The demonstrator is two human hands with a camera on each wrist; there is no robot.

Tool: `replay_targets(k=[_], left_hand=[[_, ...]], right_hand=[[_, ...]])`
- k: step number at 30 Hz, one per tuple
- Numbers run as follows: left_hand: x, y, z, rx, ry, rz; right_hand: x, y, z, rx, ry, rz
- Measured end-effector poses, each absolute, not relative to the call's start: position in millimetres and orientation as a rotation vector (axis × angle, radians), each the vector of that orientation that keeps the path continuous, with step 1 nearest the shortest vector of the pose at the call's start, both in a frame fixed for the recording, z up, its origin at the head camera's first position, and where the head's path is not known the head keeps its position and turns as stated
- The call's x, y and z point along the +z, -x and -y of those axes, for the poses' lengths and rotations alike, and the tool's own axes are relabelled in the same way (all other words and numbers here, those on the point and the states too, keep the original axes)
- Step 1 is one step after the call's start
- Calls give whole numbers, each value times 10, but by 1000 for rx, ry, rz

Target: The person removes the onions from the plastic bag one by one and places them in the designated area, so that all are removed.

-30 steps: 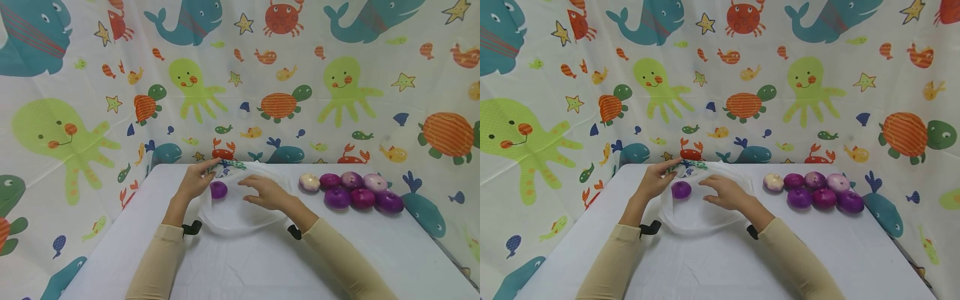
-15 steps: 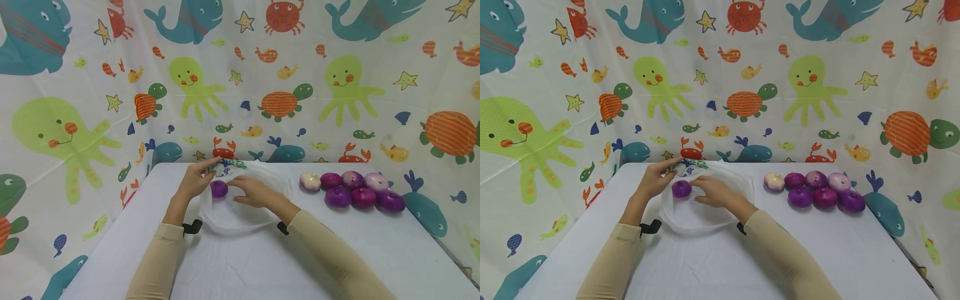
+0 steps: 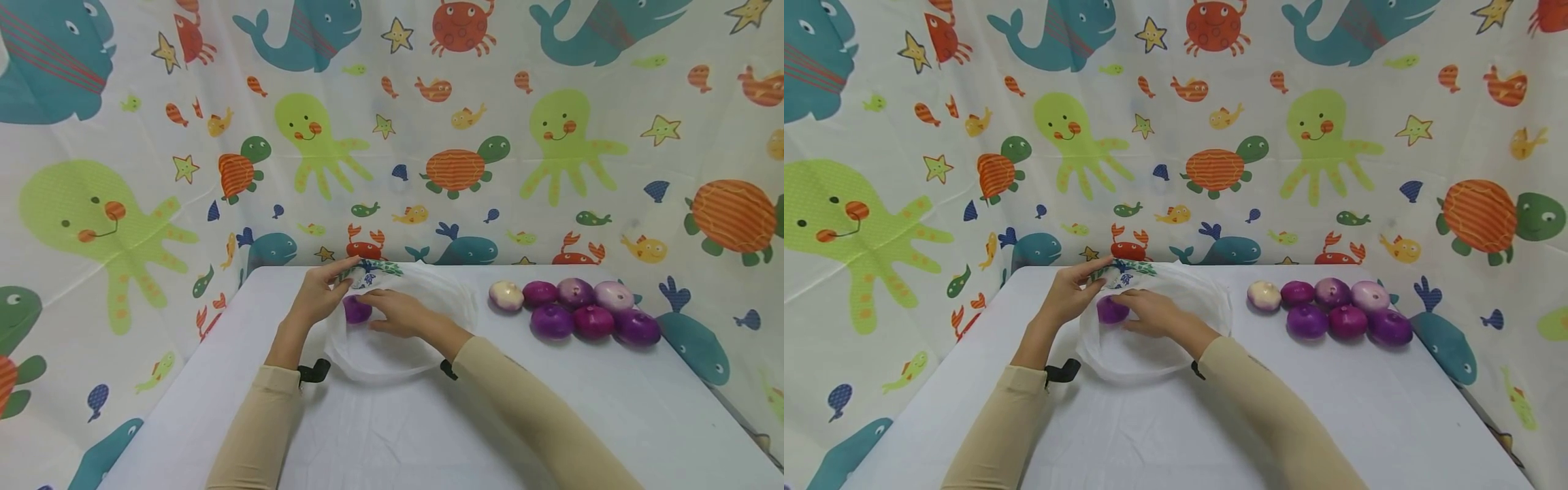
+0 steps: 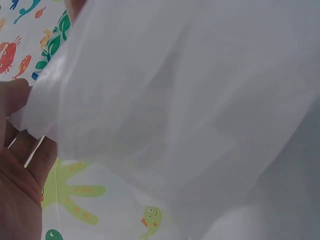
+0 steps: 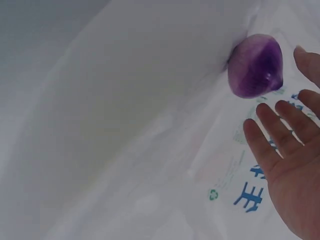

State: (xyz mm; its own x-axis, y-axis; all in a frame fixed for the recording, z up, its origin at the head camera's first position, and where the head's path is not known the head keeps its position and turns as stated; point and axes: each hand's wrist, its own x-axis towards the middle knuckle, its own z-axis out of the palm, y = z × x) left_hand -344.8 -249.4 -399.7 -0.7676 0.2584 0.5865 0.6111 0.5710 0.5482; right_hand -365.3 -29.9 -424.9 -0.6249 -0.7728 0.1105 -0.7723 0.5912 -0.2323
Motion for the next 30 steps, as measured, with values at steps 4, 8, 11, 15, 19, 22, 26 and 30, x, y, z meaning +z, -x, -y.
replay_targets(k=[4,8,11,15,19,22,26,30], left_hand=[[-3998,3457,2499,-1069,709,2351],[-3990,3459,2505,-1063,713,2347],[-3982,3452,2506,-1059,711,2346],[-3976,3447,2504,-1063,701,2350],[-3983,3448,2507,-1056,700,2351],[-3987,3453,2509,-1048,704,2350],[-3989,3458,2504,-1048,699,2355],[-3991,3464,2503,-1055,685,2365]], right_hand=[[-4243,3665,368,-389,1408,-2784],[-4233,3655,432,-406,1390,-2749],[-4234,3644,469,-389,1356,-2744],[-4248,3634,497,-344,1323,-2747],[-4252,3614,510,-283,1325,-2773],[-4245,3604,516,-227,1341,-2810],[-4258,3612,525,-204,1355,-2825],[-4301,3630,535,-227,1358,-2817]])
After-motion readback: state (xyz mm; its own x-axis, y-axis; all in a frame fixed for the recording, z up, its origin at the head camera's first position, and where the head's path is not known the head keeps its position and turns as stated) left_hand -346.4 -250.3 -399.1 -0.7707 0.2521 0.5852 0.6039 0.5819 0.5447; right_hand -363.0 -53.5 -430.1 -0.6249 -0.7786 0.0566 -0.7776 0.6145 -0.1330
